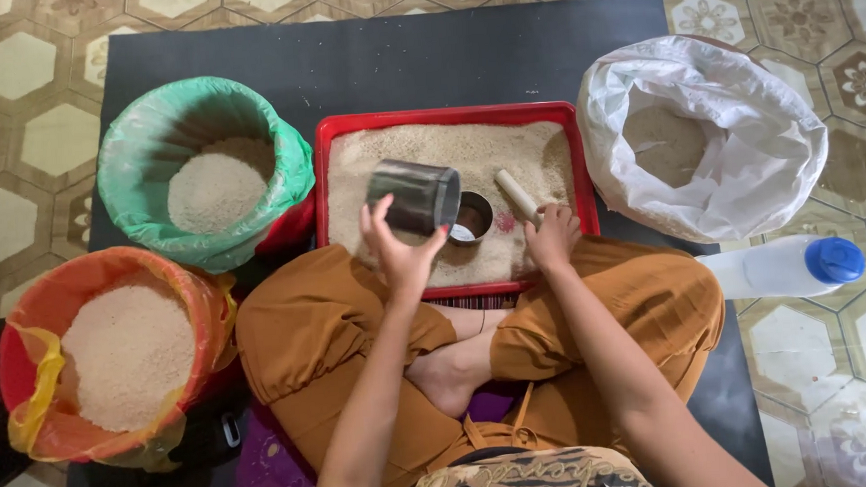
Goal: Scooping rice from a central tray using metal cups and pouring it into various bags and buckets.
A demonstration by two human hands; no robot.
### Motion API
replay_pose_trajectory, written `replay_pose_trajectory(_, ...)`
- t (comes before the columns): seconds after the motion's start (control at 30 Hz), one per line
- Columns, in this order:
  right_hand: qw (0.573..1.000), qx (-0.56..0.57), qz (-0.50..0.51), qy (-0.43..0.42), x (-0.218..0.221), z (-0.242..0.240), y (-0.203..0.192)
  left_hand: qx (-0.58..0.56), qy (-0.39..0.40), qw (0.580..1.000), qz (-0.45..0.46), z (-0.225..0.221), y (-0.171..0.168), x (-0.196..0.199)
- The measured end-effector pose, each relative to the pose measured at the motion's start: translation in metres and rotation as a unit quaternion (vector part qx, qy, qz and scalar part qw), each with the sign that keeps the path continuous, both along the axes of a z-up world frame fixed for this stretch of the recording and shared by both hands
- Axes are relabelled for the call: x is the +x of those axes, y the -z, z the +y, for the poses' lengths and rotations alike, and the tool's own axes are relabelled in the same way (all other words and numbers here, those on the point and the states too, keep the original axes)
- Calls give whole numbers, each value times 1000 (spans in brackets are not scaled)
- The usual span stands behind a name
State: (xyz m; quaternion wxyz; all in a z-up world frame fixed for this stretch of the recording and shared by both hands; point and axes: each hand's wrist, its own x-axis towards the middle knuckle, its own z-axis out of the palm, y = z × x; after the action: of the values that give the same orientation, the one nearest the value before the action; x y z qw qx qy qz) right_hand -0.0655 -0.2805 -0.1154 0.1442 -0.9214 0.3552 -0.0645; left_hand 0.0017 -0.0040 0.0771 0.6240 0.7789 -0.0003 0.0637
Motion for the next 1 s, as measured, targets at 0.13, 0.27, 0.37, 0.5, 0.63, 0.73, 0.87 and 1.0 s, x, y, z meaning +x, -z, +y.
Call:
replay_pose_trajectory(0.13, 1000, 18, -11, 12, 14, 20, -7, 94, 95, 978, -157, -20, 27, 5)
replay_pose_trajectory(0.27, 999, -30, 29, -3, 11, 24, -8, 197, 123, 944, -236, -37, 24, -3)
replay_pose_trajectory(0.37, 999, -9, 52, 12, 8, 21, -12, 213, 106, 936, -261, -41, 27, -3)
replay_pose_trajectory(0.5, 998, -23, 60, 29, 11, 17, -7, 203, 102, 938, -263, -39, 29, 1)
replay_pose_trajectory(0.63, 998, -45, 50, 21, 11, 13, 5, 170, 90, 950, -246, -26, 35, 15)
replay_pose_trajectory(0.73, 996, -67, 65, 6, 7, 12, -8, 135, 56, 960, -240, -13, 20, 26)
replay_pose_trajectory(0.87, 996, -41, 80, -14, 8, 12, -1, 156, -4, 972, -177, 8, 18, 33)
replay_pose_trajectory(1.0, 998, -39, 32, -32, 12, 25, -10, 242, -15, 962, -127, 27, 35, 32)
